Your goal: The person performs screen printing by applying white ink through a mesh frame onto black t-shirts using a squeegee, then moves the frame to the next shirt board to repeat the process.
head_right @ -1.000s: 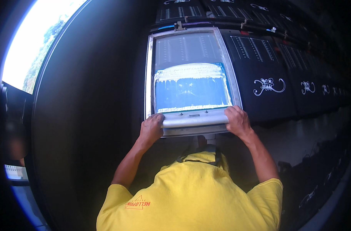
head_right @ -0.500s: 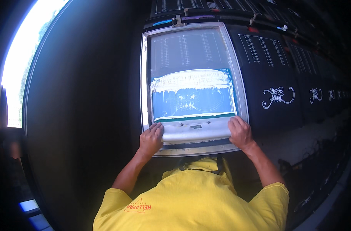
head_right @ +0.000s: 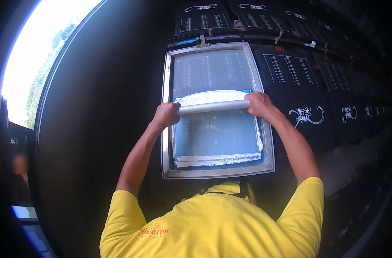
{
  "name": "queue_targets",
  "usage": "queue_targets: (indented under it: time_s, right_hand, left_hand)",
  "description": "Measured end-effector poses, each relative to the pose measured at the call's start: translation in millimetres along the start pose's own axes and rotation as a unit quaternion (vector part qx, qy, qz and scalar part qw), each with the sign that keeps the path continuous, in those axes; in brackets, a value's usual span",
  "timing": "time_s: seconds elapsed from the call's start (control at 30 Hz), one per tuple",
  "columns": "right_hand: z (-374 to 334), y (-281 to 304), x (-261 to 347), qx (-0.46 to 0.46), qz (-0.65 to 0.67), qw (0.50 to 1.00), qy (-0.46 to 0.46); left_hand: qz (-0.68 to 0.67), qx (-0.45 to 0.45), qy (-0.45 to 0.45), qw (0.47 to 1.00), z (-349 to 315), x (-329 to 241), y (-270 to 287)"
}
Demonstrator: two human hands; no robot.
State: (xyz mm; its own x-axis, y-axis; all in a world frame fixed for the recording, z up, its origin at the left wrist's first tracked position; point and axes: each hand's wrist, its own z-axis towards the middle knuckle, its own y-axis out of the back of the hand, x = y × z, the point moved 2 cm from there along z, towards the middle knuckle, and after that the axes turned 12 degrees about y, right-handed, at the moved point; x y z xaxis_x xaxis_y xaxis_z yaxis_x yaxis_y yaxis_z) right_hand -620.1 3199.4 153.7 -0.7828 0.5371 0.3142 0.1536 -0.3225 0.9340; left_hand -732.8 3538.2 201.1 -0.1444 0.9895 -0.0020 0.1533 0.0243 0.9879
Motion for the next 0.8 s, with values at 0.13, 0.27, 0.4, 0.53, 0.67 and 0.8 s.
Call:
queue_targets:
  time_s: [0.13,0.27,0.4,0.53,0.67,0.8]
  right_hand:
    - [15,21,-2,0.006,0.012,1.000,-0.008]
    - [7,39,11,-0.013,0.007,1.000,0.002]
    - [-27,43,26,-0.063,-0.007,0.998,0.027]
    - [-90,25,62,-0.132,-0.021,0.990,0.048]
    - [-150,-13,105,-0.173,-0.014,0.982,0.080]
    - [-189,-46,123,-0.141,-0.018,0.988,0.063]
  left_hand:
    - [-0.029,0.028,0.016,0.999,9,2,17]
    - [-0.056,-0.047,0.004,0.997,-1,5,15]
    - [-0.061,-0.070,0.003,0.996,-30,-10,31]
    - [-0.051,-0.110,-0.030,0.992,-91,-23,12]
    - [-0.075,-0.084,-0.009,0.994,-169,-25,-31]
    - [-0.089,-0.089,-0.029,0.992,-206,-31,-72]
